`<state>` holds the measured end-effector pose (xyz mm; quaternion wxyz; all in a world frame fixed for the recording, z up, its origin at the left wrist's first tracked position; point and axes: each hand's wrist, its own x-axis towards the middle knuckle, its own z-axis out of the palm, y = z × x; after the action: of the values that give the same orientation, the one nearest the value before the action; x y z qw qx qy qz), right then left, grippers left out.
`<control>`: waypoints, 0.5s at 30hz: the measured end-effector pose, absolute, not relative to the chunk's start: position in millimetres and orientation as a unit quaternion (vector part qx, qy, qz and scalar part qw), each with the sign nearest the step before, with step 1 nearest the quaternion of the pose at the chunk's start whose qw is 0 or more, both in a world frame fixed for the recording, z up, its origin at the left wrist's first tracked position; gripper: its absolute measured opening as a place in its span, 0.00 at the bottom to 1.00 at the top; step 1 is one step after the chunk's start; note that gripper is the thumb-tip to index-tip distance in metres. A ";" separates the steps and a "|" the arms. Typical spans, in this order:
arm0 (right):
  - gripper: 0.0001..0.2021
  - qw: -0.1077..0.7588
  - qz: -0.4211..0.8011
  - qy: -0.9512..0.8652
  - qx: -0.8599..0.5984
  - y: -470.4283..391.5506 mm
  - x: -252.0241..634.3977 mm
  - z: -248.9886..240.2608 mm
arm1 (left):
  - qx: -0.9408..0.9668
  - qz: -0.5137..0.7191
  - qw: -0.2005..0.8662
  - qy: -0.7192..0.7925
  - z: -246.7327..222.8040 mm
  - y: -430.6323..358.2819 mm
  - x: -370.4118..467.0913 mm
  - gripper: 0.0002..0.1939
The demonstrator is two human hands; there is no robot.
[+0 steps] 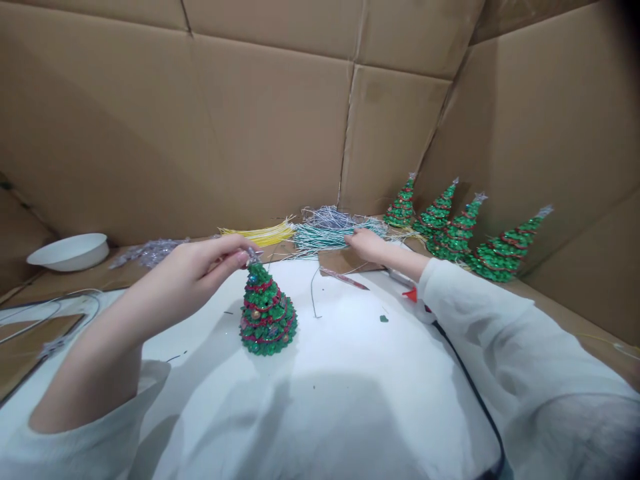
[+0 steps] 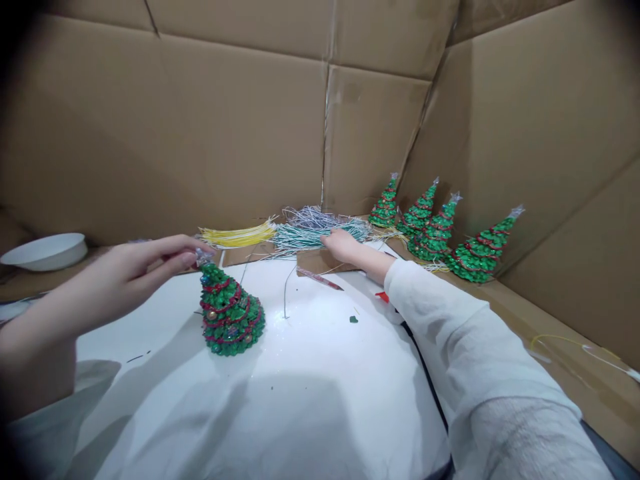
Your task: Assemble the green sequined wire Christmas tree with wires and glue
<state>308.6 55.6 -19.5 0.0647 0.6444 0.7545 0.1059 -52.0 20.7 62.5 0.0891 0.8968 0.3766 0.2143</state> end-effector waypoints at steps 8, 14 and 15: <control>0.10 -0.097 0.118 0.755 0.638 45.1 285.6 59.8 | 0.891 0.237 0.104 0.373 67.7 12.1 -47.4 0.16; 0.07 -0.239 0.087 0.713 0.653 48.9 231.0 103.8 | 0.827 0.400 0.107 0.381 73.0 6.8 -48.0 0.17; 0.07 -0.251 0.073 0.716 0.648 49.9 217.3 111.5 | 0.818 0.421 0.097 0.380 72.7 8.1 -49.3 0.17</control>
<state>217.3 49.9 111.5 -0.2509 0.6478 0.7156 0.0726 -49.3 8.1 72.7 0.0974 0.8178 0.3800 0.4210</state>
